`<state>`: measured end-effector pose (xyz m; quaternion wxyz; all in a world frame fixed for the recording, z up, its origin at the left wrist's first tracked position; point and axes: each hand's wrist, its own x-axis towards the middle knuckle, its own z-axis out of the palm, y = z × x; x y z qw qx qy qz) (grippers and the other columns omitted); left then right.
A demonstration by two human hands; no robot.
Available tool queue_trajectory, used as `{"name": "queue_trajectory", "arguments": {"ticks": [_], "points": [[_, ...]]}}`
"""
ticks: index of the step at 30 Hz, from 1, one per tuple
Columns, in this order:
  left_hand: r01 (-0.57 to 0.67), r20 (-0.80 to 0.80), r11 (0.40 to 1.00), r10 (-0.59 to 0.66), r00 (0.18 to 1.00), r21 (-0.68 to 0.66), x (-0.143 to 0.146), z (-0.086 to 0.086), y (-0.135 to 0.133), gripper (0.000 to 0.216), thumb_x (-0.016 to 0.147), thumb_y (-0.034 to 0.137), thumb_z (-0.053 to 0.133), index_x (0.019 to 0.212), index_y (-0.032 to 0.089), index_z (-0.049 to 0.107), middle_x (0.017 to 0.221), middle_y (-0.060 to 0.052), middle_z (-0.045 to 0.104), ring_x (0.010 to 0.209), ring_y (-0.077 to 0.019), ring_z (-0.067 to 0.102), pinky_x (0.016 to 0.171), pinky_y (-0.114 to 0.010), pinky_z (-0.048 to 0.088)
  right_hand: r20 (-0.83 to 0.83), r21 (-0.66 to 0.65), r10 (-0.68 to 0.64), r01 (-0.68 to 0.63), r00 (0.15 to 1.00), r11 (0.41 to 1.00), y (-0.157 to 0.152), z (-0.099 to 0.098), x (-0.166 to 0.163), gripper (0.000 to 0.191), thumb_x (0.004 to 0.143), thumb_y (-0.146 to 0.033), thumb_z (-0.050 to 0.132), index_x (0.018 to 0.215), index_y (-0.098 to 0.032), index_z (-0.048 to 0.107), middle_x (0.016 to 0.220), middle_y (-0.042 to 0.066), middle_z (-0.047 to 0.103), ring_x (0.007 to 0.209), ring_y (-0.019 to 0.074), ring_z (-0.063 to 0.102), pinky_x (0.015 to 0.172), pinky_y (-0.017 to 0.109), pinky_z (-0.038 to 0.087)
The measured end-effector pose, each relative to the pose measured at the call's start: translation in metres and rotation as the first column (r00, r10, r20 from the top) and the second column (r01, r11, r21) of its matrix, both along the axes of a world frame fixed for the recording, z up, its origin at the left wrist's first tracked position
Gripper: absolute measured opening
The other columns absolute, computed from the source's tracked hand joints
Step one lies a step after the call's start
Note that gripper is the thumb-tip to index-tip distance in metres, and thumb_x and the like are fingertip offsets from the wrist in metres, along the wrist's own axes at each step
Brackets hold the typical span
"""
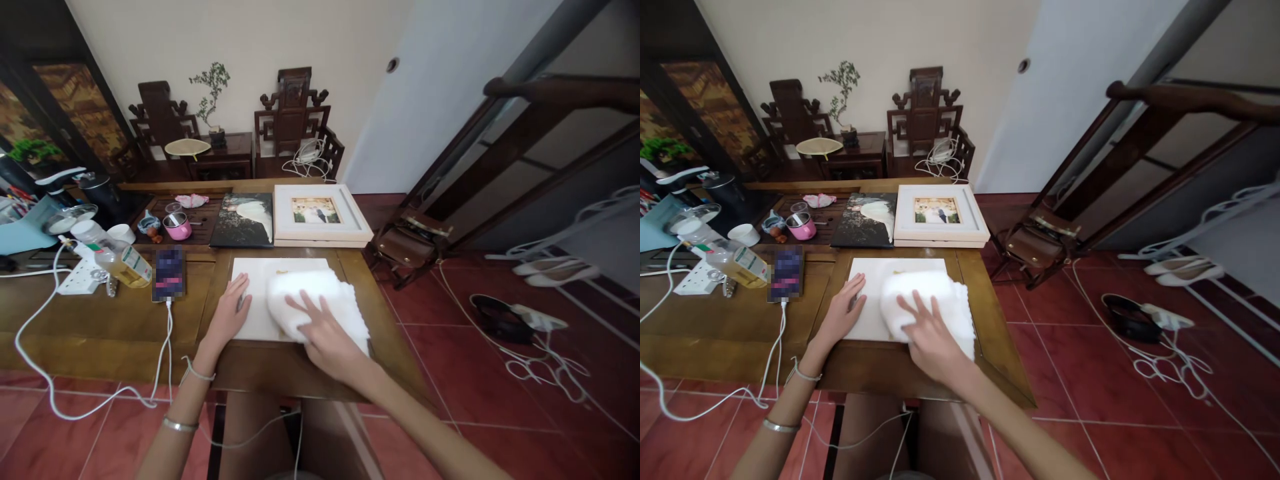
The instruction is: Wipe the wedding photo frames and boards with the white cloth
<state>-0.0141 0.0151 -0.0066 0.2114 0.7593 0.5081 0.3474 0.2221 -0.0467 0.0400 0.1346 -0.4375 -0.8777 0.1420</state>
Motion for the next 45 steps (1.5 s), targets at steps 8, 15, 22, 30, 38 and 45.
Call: {"name": "queue_trajectory", "arguments": {"ticks": [8,15,22,30,38,45], "points": [[0.010,-0.023,1.000,-0.010,1.000,0.017,-0.002,-0.001,0.002,0.042,0.089,0.028,0.045,0.129,0.016,0.051,0.138,-0.012,0.047,0.133,-0.0216,0.037,0.113,-0.046,0.023,0.165,0.036,-0.200,0.197,0.966,0.980,0.077,0.007,-0.059,0.040,0.074,-0.004,0.045,0.108,-0.013,0.065,0.148,0.016,0.029,0.136,0.0461,0.009,0.098,0.074,0.015],[0.001,-0.028,1.000,-0.001,1.000,-0.002,0.000,0.002,0.001,0.042,0.089,0.027,0.043,0.129,0.016,0.051,0.139,-0.012,0.047,0.133,-0.0223,0.037,0.113,-0.047,0.023,0.169,0.062,-0.022,0.012,0.985,0.998,-0.013,-0.003,-0.050,0.029,0.075,-0.004,0.050,0.089,-0.016,0.072,0.149,0.011,0.027,0.136,0.0460,0.008,0.103,0.071,0.014],[0.007,-0.029,1.000,-0.008,1.000,-0.018,0.001,0.001,0.001,0.043,0.089,0.026,0.043,0.129,0.014,0.050,0.140,-0.013,0.045,0.134,-0.0214,0.036,0.114,-0.044,0.023,0.125,-0.035,0.058,-0.054,0.990,0.998,-0.007,0.006,-0.024,0.040,0.067,-0.001,0.045,0.094,-0.017,0.071,0.148,0.005,0.031,0.139,0.0360,0.009,0.109,0.063,0.012],[-0.019,0.150,0.998,0.029,0.988,-0.062,0.000,0.006,-0.001,0.044,0.093,0.035,0.034,0.131,0.017,0.049,0.141,-0.009,0.044,0.133,-0.0191,0.037,0.114,-0.039,0.021,0.189,0.113,-0.213,0.194,0.958,0.974,0.075,-0.002,-0.071,0.034,0.078,-0.007,0.046,0.103,-0.014,0.068,0.147,0.013,0.031,0.135,0.0474,0.011,0.097,0.075,0.015],[-0.089,0.323,0.992,0.112,0.940,-0.084,0.002,0.015,-0.004,0.052,0.096,0.041,0.021,0.132,0.014,0.047,0.144,-0.007,0.040,0.135,-0.0180,0.035,0.115,-0.036,0.023,0.142,0.072,0.220,-0.232,0.965,0.970,-0.014,-0.001,-0.071,0.024,0.082,-0.015,0.049,0.087,-0.017,0.073,0.149,0.007,0.029,0.136,0.0443,0.009,0.105,0.069,0.007],[-0.028,0.102,0.998,0.033,0.994,-0.050,0.005,0.011,-0.005,0.045,0.095,0.034,0.031,0.127,0.012,0.053,0.138,-0.012,0.048,0.132,-0.0188,0.040,0.113,-0.040,0.024,0.170,-0.014,0.056,-0.055,0.984,0.998,-0.013,0.008,-0.029,0.033,0.071,-0.006,0.049,0.092,-0.016,0.072,0.143,0.009,0.041,0.136,0.0367,0.020,0.112,0.056,0.013]]}}
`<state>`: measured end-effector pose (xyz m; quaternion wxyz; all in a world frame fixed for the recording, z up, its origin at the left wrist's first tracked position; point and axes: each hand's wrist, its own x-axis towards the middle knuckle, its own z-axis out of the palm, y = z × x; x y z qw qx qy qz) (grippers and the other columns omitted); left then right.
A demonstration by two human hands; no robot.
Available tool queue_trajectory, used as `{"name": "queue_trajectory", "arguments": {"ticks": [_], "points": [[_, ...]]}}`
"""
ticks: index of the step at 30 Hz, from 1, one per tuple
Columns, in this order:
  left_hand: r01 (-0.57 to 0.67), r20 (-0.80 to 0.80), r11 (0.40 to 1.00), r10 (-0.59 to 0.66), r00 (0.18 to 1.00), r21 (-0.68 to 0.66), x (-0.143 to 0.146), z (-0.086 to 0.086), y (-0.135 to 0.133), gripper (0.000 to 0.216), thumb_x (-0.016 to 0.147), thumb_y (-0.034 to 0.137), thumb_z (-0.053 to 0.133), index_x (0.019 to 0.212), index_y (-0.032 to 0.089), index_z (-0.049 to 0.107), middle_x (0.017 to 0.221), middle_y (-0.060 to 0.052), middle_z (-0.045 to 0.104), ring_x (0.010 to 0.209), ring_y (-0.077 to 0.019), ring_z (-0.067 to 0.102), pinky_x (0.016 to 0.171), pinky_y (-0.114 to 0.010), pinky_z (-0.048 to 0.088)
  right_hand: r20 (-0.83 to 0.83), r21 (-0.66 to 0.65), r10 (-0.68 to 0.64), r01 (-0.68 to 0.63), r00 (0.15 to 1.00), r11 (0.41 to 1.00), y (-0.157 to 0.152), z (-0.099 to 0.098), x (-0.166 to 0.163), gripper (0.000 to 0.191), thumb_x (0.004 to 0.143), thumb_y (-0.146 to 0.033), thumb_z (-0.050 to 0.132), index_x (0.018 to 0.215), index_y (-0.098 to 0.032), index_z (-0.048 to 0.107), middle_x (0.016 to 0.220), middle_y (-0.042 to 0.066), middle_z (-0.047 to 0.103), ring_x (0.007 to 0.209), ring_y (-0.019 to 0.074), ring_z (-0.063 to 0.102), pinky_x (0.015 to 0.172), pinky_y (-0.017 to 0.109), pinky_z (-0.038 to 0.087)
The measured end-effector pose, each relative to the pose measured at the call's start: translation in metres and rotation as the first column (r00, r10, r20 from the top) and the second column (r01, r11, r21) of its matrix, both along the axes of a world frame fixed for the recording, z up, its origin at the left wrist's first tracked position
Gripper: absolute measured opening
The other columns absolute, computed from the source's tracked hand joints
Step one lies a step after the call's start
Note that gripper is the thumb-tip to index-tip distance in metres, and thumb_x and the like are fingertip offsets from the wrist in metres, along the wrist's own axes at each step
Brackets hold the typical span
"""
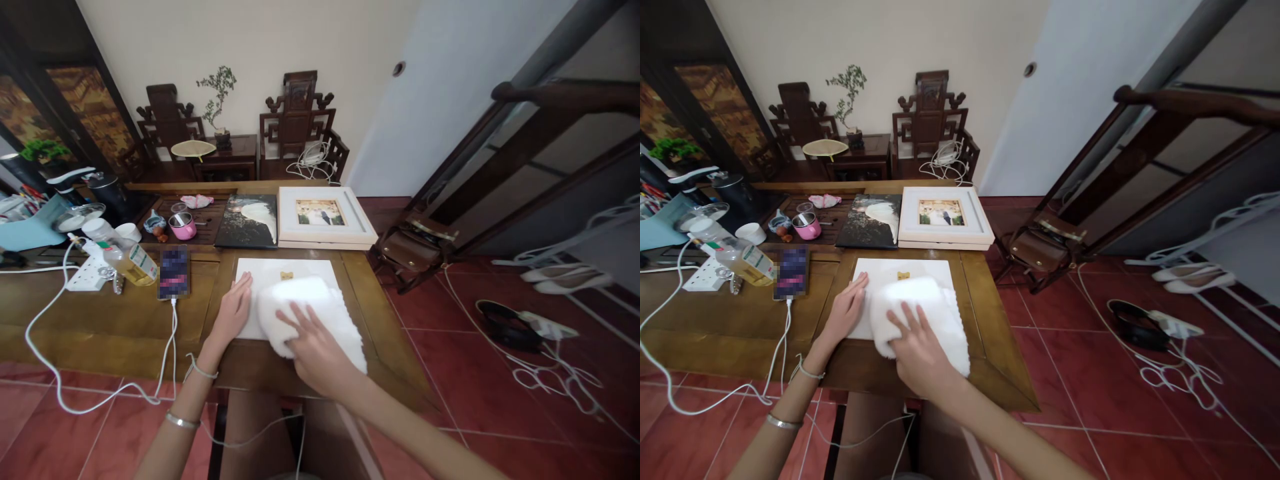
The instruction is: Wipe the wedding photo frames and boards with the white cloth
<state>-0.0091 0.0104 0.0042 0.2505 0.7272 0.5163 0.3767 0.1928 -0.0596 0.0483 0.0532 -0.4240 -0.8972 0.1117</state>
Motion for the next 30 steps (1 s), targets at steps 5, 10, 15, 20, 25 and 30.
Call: {"name": "queue_trajectory", "arguments": {"ticks": [5,10,15,20,25,30], "points": [[0.019,-0.060,1.000,-0.018,0.998,0.021,-0.001,-0.007,0.003,0.038,0.091,0.028,0.041,0.122,0.016,0.058,0.132,-0.010,0.053,0.129,-0.0208,0.043,0.113,-0.045,0.024,0.000,0.017,-0.151,0.151,0.989,0.988,0.065,0.010,-0.016,0.039,0.073,-0.006,0.045,0.105,-0.009,0.066,0.135,0.016,0.049,0.135,0.0348,0.024,0.109,0.051,0.018],[0.026,-0.062,0.998,-0.022,0.998,0.057,-0.002,-0.004,0.003,0.034,0.089,0.023,0.043,0.116,0.018,0.062,0.126,-0.010,0.059,0.123,-0.0227,0.050,0.112,-0.046,0.025,-0.018,-0.032,-0.130,0.130,0.991,0.991,0.122,0.024,-0.064,0.033,0.078,-0.008,0.040,0.102,-0.010,0.064,0.108,0.018,0.065,0.121,0.0311,0.043,0.099,0.045,0.032],[0.045,-0.075,0.997,-0.040,0.996,0.069,-0.002,-0.001,0.002,0.033,0.088,0.019,0.042,0.114,0.019,0.064,0.125,-0.008,0.061,0.117,-0.0220,0.055,0.112,-0.045,0.024,-0.046,-0.057,-0.089,0.086,0.995,0.995,0.131,0.025,-0.078,0.032,0.076,-0.008,0.040,0.098,-0.014,0.063,0.106,0.014,0.065,0.116,0.0273,0.047,0.097,0.040,0.032],[0.013,-0.082,0.999,-0.009,0.997,0.044,-0.002,-0.008,0.003,0.037,0.087,0.021,0.043,0.120,0.017,0.059,0.132,-0.010,0.054,0.129,-0.0212,0.044,0.112,-0.047,0.025,-0.024,-0.085,-0.204,0.202,0.979,0.976,0.122,0.016,-0.012,0.034,0.075,-0.004,0.037,0.099,-0.009,0.061,0.106,0.019,0.064,0.121,0.0302,0.045,0.097,0.042,0.034],[0.013,-0.078,0.999,-0.009,0.997,0.043,-0.001,-0.010,0.003,0.040,0.087,0.022,0.043,0.125,0.017,0.055,0.135,-0.011,0.051,0.130,-0.0199,0.042,0.113,-0.046,0.024,-0.004,-0.031,-0.288,0.287,0.958,0.957,0.093,-0.001,0.052,0.035,0.072,0.000,0.036,0.096,-0.003,0.061,0.128,0.025,0.051,0.135,0.0338,0.024,0.107,0.054,0.021],[0.014,-0.064,0.999,-0.011,0.998,0.048,-0.003,-0.013,0.004,0.042,0.087,0.022,0.044,0.127,0.018,0.053,0.137,-0.010,0.048,0.132,-0.0206,0.040,0.113,-0.047,0.022,-0.052,0.030,-0.092,0.094,0.994,0.995,0.009,-0.015,0.064,0.034,0.063,0.002,0.038,0.078,-0.012,0.066,0.146,0.013,0.035,0.140,0.0317,0.002,0.111,0.061,0.013]]}}
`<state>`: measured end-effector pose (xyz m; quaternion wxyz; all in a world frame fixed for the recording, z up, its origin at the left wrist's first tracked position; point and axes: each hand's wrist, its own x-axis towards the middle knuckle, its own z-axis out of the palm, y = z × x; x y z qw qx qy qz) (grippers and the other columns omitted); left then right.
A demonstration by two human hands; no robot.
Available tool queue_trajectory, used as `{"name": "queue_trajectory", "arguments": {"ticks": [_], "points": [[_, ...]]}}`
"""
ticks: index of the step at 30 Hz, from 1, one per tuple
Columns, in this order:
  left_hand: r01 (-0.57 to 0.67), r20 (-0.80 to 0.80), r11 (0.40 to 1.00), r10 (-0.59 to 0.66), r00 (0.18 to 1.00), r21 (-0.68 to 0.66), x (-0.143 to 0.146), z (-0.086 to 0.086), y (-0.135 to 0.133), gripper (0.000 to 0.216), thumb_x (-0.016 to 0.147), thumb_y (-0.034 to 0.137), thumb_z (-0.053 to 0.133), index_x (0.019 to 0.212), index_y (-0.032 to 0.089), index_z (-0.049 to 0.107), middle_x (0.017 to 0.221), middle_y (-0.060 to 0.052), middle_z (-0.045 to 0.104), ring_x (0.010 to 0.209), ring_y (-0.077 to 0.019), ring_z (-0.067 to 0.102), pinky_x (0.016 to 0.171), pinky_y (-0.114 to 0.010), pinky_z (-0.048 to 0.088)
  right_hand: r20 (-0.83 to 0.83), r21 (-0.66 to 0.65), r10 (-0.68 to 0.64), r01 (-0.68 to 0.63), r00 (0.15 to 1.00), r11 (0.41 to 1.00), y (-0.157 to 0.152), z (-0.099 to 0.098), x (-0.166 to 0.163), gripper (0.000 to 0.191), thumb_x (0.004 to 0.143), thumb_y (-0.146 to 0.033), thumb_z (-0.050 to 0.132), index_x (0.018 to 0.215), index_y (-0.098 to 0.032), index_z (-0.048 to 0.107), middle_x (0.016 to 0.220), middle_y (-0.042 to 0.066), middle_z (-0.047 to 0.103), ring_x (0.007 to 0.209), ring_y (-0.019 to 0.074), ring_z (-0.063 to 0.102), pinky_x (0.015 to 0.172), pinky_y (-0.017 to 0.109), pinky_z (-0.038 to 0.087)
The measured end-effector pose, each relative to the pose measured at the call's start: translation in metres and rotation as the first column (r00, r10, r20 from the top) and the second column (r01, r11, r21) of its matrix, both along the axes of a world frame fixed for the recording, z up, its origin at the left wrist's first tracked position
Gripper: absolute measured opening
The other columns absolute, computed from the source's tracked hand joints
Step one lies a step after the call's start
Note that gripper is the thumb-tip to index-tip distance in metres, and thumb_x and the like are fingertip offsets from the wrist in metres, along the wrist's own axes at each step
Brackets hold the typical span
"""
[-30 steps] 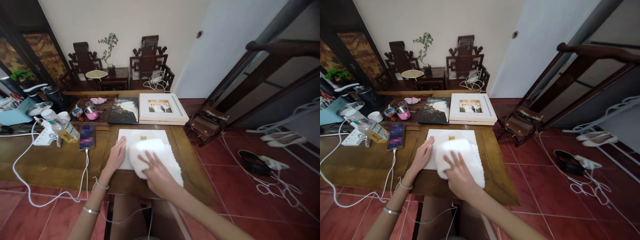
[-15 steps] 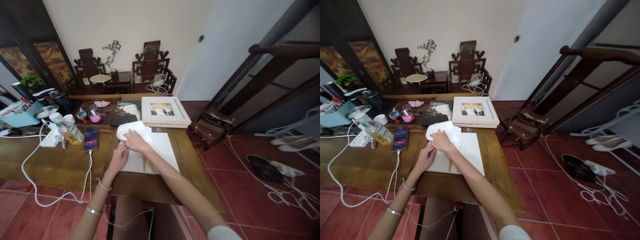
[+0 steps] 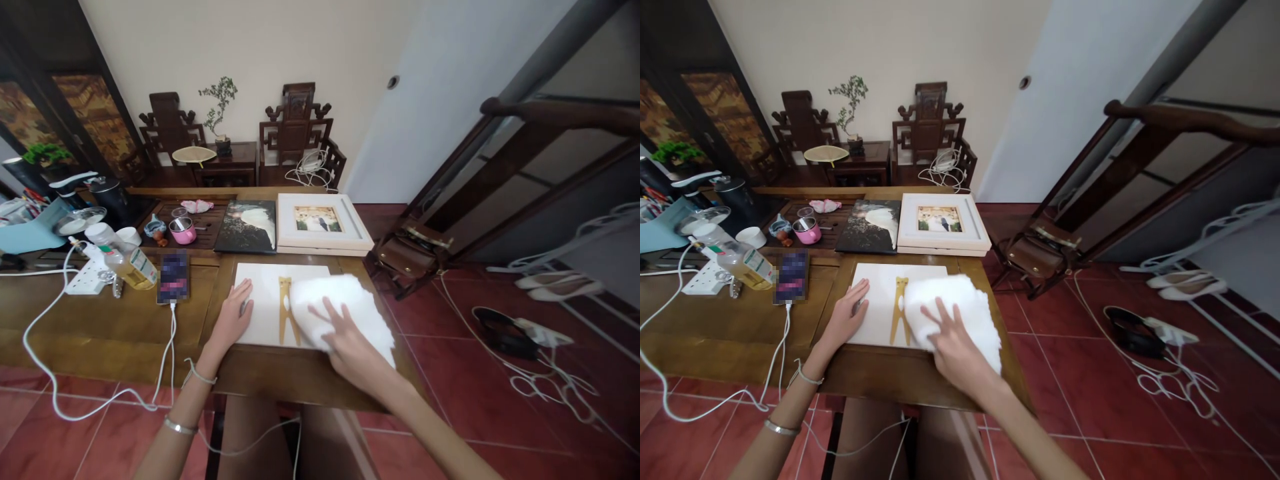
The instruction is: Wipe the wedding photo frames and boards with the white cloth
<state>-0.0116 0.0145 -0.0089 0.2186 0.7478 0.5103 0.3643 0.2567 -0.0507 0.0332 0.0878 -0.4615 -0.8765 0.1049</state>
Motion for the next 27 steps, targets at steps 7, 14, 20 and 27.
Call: {"name": "queue_trajectory", "arguments": {"ticks": [7,14,20,27], "points": [[0.005,-0.034,1.000,-0.006,0.999,-0.012,-0.001,0.000,0.001,0.041,0.087,0.023,0.043,0.126,0.016,0.054,0.137,-0.012,0.048,0.132,-0.0215,0.040,0.113,-0.048,0.021,-0.024,-0.005,0.062,-0.062,0.998,0.998,-0.050,-0.001,0.009,0.033,0.056,0.004,0.039,0.066,-0.015,0.064,0.143,0.009,0.040,0.140,0.0301,0.006,0.112,0.060,0.015],[0.014,-0.021,1.000,-0.014,1.000,0.000,-0.002,0.001,0.001,0.040,0.087,0.023,0.044,0.125,0.016,0.054,0.136,-0.012,0.049,0.131,-0.0209,0.041,0.113,-0.046,0.022,0.000,0.017,-0.061,0.061,0.998,0.998,0.061,0.000,-0.001,0.035,0.065,0.000,0.041,0.089,-0.009,0.065,0.141,0.015,0.042,0.138,0.0329,0.016,0.109,0.059,0.018],[0.009,-0.014,1.000,-0.009,1.000,0.010,-0.003,0.002,0.001,0.039,0.087,0.023,0.045,0.124,0.017,0.055,0.135,-0.011,0.050,0.130,-0.0209,0.042,0.113,-0.047,0.023,0.019,0.031,-0.126,0.125,0.992,0.992,0.106,0.007,-0.012,0.033,0.071,0.000,0.039,0.093,-0.005,0.064,0.135,0.021,0.047,0.136,0.0333,0.024,0.106,0.060,0.020],[0.005,-0.034,1.000,-0.005,0.999,0.003,-0.001,0.001,0.001,0.040,0.087,0.023,0.044,0.125,0.018,0.054,0.136,-0.011,0.049,0.131,-0.0210,0.041,0.113,-0.048,0.023,-0.026,-0.024,0.000,-0.001,1.000,1.000,0.006,0.005,0.002,0.037,0.061,0.002,0.040,0.081,-0.013,0.067,0.143,0.011,0.040,0.140,0.0282,0.007,0.113,0.057,0.011]]}}
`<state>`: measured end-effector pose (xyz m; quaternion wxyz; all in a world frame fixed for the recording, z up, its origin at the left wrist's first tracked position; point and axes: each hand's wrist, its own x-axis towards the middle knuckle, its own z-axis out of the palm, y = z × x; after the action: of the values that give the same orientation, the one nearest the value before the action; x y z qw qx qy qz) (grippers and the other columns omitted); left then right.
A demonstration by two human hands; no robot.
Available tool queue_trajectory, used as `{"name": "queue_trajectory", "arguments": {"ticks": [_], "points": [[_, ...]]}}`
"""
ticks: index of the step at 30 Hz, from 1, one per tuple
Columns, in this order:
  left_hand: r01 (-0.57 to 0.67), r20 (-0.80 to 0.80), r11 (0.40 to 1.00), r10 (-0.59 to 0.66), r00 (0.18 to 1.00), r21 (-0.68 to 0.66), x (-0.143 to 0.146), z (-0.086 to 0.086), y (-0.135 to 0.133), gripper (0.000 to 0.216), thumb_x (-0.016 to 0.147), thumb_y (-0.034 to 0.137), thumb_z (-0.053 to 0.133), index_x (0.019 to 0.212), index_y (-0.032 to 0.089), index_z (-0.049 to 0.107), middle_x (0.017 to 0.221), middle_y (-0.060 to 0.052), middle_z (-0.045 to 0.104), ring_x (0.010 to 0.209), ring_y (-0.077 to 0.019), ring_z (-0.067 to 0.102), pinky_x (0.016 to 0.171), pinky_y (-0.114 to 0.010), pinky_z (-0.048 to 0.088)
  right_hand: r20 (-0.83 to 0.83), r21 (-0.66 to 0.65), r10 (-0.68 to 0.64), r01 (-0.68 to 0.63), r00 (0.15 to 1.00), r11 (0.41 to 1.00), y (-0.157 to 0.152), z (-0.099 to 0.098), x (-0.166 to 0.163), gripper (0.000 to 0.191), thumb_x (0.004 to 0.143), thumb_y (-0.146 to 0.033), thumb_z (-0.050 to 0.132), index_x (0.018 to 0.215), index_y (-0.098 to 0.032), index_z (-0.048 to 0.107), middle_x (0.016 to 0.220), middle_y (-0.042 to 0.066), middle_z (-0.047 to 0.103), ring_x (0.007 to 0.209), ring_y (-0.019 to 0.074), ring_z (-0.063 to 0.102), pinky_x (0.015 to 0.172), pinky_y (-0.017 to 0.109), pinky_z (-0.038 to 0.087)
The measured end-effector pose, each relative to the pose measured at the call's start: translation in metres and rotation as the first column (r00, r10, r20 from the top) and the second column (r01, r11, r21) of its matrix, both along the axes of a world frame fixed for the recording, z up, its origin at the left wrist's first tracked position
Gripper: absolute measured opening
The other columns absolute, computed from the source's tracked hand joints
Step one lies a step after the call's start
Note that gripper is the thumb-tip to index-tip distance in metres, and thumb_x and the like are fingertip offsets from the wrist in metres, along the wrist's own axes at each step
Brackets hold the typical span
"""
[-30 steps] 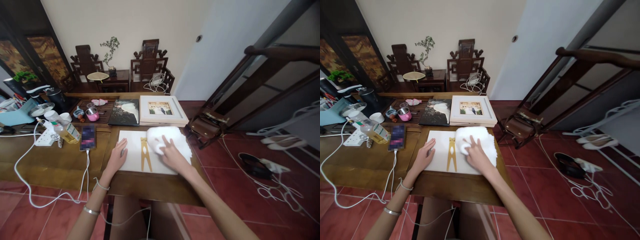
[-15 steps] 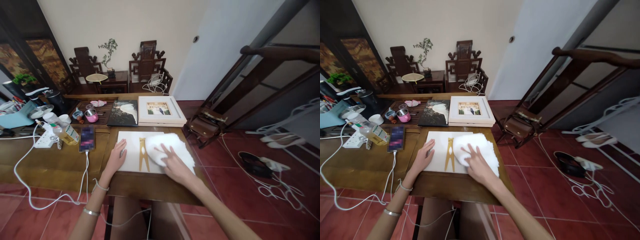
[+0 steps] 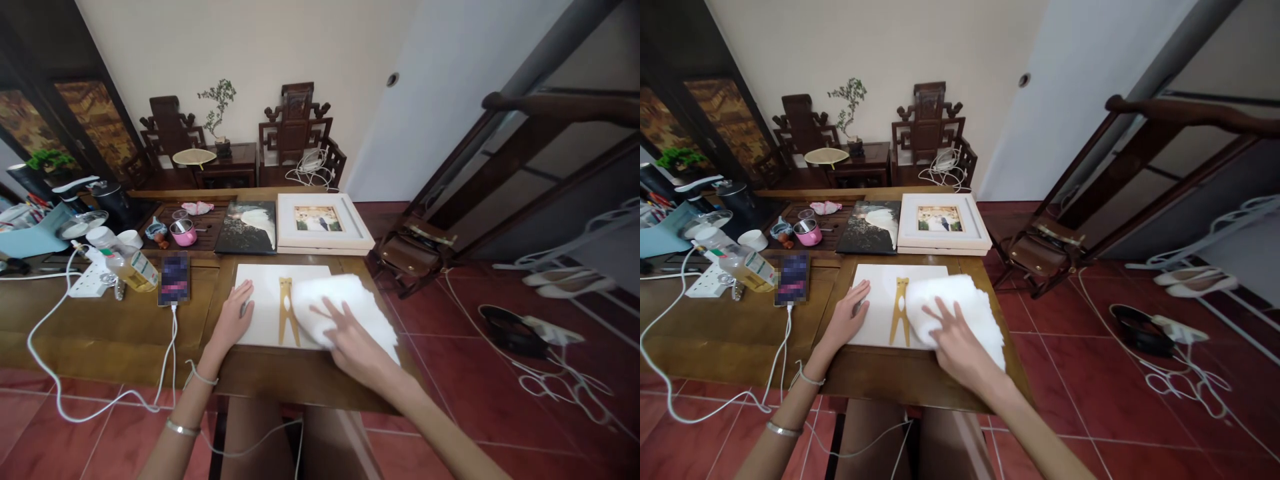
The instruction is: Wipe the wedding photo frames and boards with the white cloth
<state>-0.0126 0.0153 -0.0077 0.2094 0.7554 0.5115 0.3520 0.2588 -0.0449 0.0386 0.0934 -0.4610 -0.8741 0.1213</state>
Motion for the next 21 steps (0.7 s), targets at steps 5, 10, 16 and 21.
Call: {"name": "queue_trajectory", "arguments": {"ticks": [5,10,16,21], "points": [[-0.006,-0.025,1.000,0.005,1.000,-0.015,0.001,0.000,-0.001,0.041,0.088,0.022,0.043,0.126,0.014,0.053,0.137,-0.013,0.048,0.132,-0.0211,0.040,0.114,-0.047,0.022,0.044,-0.125,0.072,-0.066,0.996,0.990,-0.055,0.013,0.009,0.038,0.056,0.003,0.038,0.073,-0.016,0.066,0.145,0.004,0.038,0.141,0.0256,0.006,0.114,0.054,0.012],[-0.004,-0.006,1.000,0.004,1.000,-0.006,0.001,0.002,-0.001,0.040,0.087,0.021,0.043,0.125,0.017,0.054,0.136,-0.011,0.049,0.131,-0.0211,0.041,0.113,-0.047,0.023,0.049,-0.118,0.005,0.001,0.999,0.993,-0.013,0.014,0.004,0.039,0.060,0.002,0.039,0.082,-0.014,0.067,0.143,0.008,0.040,0.140,0.0276,0.010,0.113,0.054,0.015],[-0.016,-0.002,1.000,0.016,1.000,-0.002,0.001,0.003,-0.001,0.038,0.086,0.022,0.044,0.123,0.018,0.056,0.134,-0.010,0.051,0.129,-0.0207,0.043,0.112,-0.047,0.025,0.134,-0.091,-0.084,0.097,0.987,0.991,0.085,0.020,-0.011,0.039,0.071,0.001,0.037,0.100,-0.008,0.062,0.115,0.021,0.062,0.134,0.0307,0.031,0.104,0.052,0.029],[-0.016,0.012,1.000,0.016,1.000,0.003,0.001,0.001,-0.001,0.039,0.086,0.022,0.045,0.123,0.017,0.056,0.135,-0.010,0.051,0.130,-0.0205,0.043,0.113,-0.046,0.024,0.155,-0.086,-0.098,0.112,0.983,0.990,0.101,0.026,-0.016,0.038,0.071,0.002,0.036,0.097,-0.006,0.062,0.109,0.023,0.063,0.132,0.0329,0.034,0.101,0.051,0.033]]}}
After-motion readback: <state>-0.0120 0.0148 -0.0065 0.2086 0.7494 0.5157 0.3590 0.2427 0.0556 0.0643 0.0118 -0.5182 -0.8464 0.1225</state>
